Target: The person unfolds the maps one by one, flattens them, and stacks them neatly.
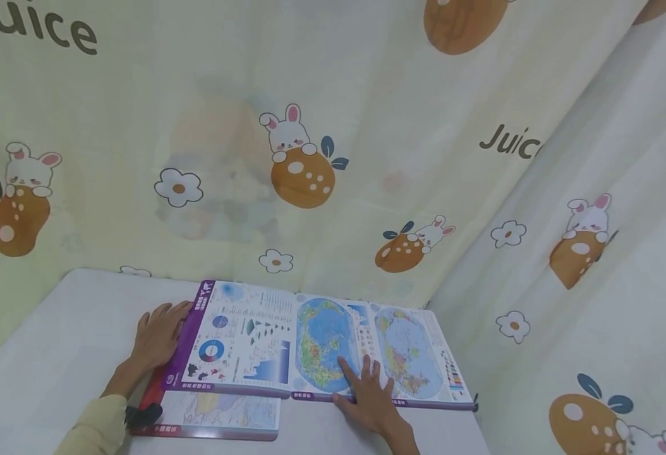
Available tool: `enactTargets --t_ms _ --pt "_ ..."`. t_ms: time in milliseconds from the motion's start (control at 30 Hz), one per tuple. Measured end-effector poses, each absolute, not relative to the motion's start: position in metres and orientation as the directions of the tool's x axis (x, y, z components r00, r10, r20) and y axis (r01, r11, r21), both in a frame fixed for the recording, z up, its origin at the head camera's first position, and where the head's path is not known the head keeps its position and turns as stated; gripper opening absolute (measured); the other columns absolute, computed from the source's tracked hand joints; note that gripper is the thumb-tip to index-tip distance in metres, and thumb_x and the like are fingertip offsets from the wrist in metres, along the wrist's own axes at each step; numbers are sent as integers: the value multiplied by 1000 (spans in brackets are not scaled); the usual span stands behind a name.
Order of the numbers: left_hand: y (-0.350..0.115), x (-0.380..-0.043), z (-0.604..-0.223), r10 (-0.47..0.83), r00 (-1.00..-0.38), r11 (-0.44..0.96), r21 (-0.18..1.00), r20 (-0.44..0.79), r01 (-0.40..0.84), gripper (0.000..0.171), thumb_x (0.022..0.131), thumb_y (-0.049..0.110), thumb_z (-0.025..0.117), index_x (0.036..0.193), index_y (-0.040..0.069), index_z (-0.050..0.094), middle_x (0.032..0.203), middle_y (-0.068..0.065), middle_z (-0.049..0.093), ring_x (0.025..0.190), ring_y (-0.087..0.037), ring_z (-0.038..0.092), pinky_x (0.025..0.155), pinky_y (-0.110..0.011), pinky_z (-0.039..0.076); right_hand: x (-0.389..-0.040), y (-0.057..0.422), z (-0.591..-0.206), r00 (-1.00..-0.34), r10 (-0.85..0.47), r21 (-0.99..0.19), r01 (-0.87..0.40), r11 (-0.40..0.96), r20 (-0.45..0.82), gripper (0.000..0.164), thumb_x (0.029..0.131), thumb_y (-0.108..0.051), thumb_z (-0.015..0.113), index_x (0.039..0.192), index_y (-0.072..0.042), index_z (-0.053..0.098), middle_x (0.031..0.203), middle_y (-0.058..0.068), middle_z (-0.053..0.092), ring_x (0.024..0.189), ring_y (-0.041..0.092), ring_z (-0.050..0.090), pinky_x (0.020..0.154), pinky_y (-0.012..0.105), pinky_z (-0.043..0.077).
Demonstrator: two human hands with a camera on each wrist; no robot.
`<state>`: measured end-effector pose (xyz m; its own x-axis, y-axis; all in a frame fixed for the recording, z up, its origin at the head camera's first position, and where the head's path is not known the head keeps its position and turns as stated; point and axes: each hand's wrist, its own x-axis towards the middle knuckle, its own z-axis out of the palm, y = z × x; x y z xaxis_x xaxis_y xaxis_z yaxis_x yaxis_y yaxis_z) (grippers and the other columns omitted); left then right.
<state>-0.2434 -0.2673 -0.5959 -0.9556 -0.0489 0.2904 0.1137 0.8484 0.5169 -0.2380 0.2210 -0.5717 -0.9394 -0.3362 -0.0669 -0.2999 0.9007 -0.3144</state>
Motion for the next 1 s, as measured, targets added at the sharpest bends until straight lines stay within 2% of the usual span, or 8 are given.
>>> enactTargets --t_ms 200,533,633,733,800,867,933,1000 --pt "-267 -237 -600 -50 -950 849 514 309 123 52 107 12 58 158 2 51 162 -26 53 152 -57 38 122 -83 21 -235 218 -565 -940 -325 -295 -282 913 -105 84 100 -68 61 170 -28 38 173 42 21 157 72 18 110 99 14" --pt "-270 -241 -607 -81 -922 808 566 379 162 55 104 6 60 157 -2 49 157 -31 55 145 -57 45 117 -82 25 -234 217 -565 -930 -367 -284 -354 891 7 75 103 -61 61 166 -21 47 166 47 32 152 77 24 110 98 13" --pt "-272 -235 -603 -120 -926 763 630 359 145 56 105 2 56 160 -5 43 159 -35 49 147 -59 44 119 -80 29 -233 210 -561 -940 -340 -261 -338 904 42 67 108 -56 56 165 -20 49 167 43 35 155 71 27 114 95 15" --pt "-267 -219 -589 -154 -948 745 663 279 74 57 108 2 53 161 -8 38 159 -37 47 146 -60 45 116 -78 37 -230 198 -553 -946 -292 -247 -319 915 141 59 110 -47 59 160 -17 55 163 34 49 152 59 45 117 86 29" --pt "-262 -208 -580 -175 -960 755 655 220 12 57 109 6 53 162 -9 36 154 -37 51 139 -58 52 110 -75 46 -225 185 -546 -939 -248 -259 -307 916 237 51 108 -39 66 152 -14 64 150 24 66 132 44 67 111 72 46" --pt "-256 -196 -572 -191 -967 763 645 167 -39 58 110 8 54 161 -12 34 146 -38 57 127 -55 59 102 -71 53 -219 170 -538 -932 -183 -315 -283 906 313 38 103 -33 73 136 -12 76 126 14 81 100 30 80 92 55 60" --pt "-250 -184 -566 -207 -971 777 623 120 -89 58 110 9 54 160 -14 34 138 -38 61 118 -51 62 96 -66 57 -210 153 -532 -935 -99 -392 -237 889 341 25 99 -29 79 117 -12 83 98 6 86 72 19 76 70 42 61" --pt "-244 -173 -561 -210 -975 800 587 80 -124 58 109 8 55 157 -17 35 134 -41 60 113 -50 63 93 -65 58 -201 136 -532 -953 -3 -472 -152 868 302 18 97 -29 81 102 -13 85 80 0 82 64 12 71 62 37 58"
